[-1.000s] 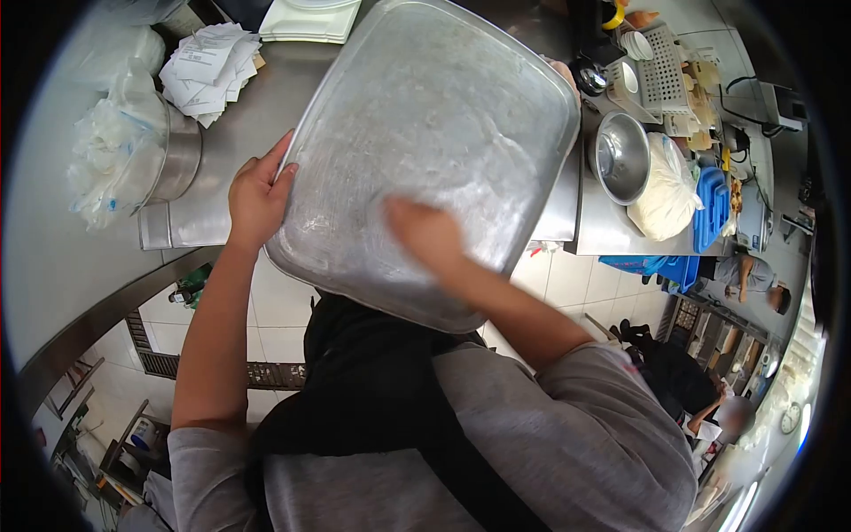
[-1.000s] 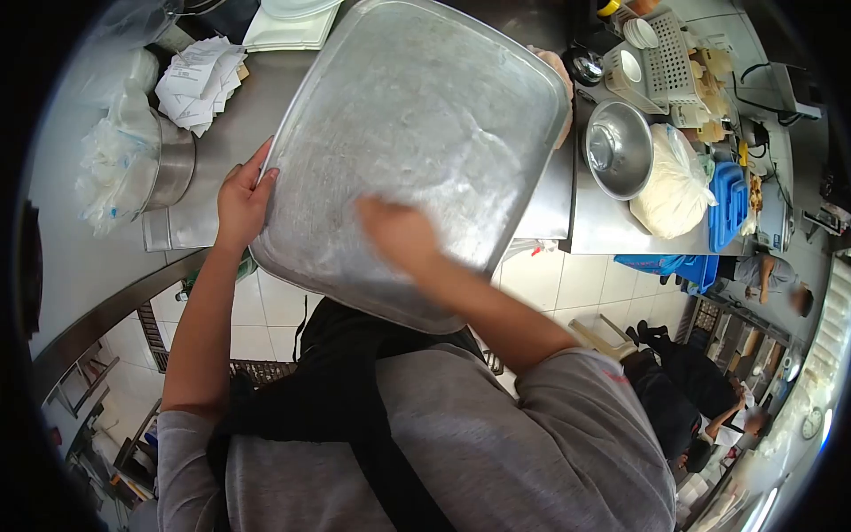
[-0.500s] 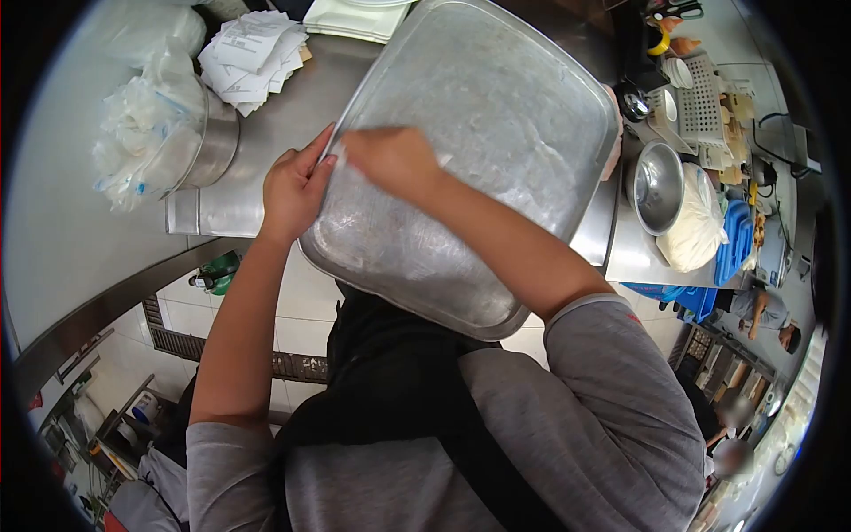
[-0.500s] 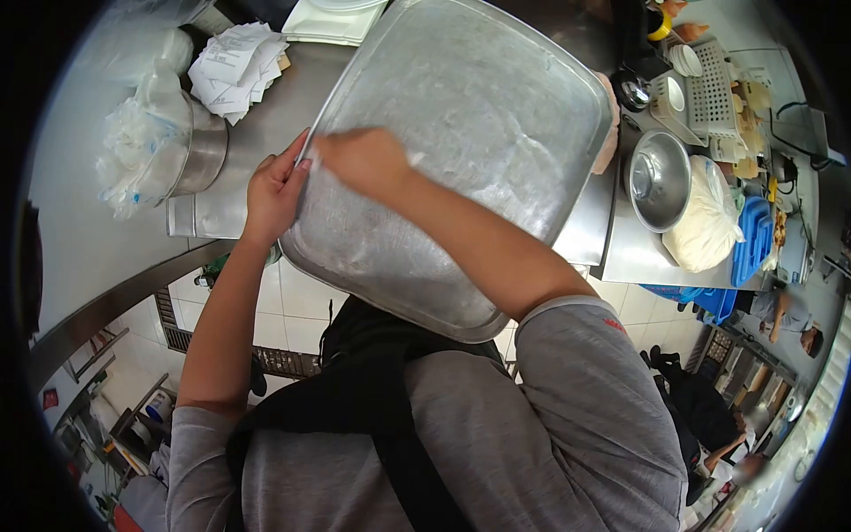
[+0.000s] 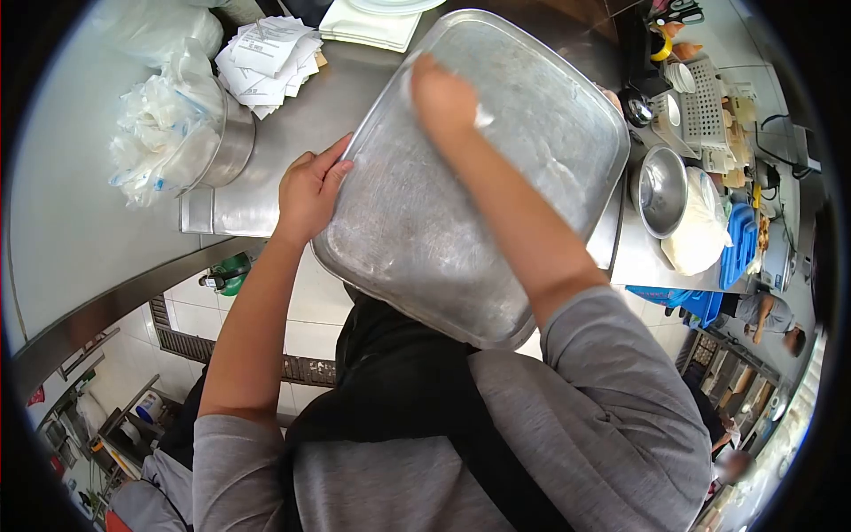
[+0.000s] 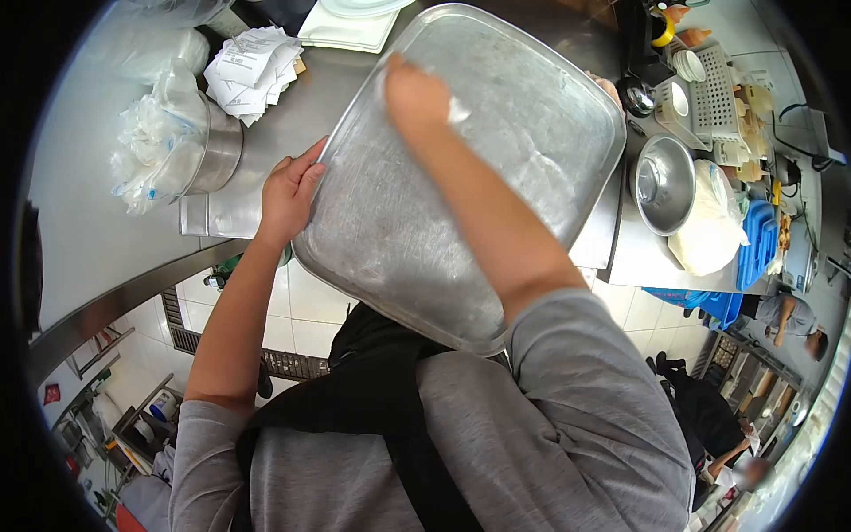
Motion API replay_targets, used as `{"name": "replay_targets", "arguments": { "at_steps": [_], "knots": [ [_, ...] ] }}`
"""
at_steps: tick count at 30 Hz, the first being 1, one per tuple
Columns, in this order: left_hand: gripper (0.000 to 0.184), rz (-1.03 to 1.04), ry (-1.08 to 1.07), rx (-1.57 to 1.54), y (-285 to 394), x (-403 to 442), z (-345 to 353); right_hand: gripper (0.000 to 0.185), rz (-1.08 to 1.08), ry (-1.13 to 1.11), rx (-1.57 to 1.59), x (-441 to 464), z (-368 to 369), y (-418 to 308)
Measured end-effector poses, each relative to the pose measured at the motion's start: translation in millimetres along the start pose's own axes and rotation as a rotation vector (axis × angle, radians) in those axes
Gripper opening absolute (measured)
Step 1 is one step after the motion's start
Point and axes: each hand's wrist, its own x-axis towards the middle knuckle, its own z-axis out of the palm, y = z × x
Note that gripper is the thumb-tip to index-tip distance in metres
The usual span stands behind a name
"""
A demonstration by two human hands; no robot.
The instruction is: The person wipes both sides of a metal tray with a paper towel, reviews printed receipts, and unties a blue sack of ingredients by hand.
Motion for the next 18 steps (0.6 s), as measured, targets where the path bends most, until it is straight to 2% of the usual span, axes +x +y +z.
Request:
{"name": "replay_targets", "arguments": {
  "at_steps": [1,3,4,6,8,10,11,14,16,18],
  "knots": [
    [0.032,0.002,-0.002,0.0,-1,0,0,0.007,-0.102,0.154,-0.013,-25,12,-14],
    [0.031,0.048,0.003,-0.026,-5,0,-1,0.005,-0.207,0.132,0.159,-76,9,-47],
    [0.031,0.05,-0.007,-0.025,-6,-1,-1,0.005,-0.242,0.001,0.214,-101,-3,-65],
    [0.031,0.046,0.0,-0.059,-7,0,0,0.007,-0.363,-0.101,0.418,-146,-7,-93],
    [0.032,0.082,0.001,-0.078,-9,0,3,0.015,-0.433,-0.219,0.473,-169,-19,-100],
    [0.037,-0.02,-0.027,-0.005,-4,0,4,0.02,-0.426,-0.255,0.515,-187,-24,-95],
    [0.043,-0.036,-0.03,-0.007,-5,0,5,0.024,-0.438,-0.291,0.564,-195,-27,-91],
    [0.043,-0.037,-0.055,0.009,-5,1,6,0.025,-0.426,-0.36,0.644,-224,-45,-56],
    [0.044,0.002,-0.067,0.019,-3,2,7,0.026,-0.359,-0.559,0.601,-244,-64,-29],
    [0.042,-0.033,-0.066,-0.077,-5,1,8,0.028,-0.391,-0.614,0.499,-264,-87,3]
  ]
}}
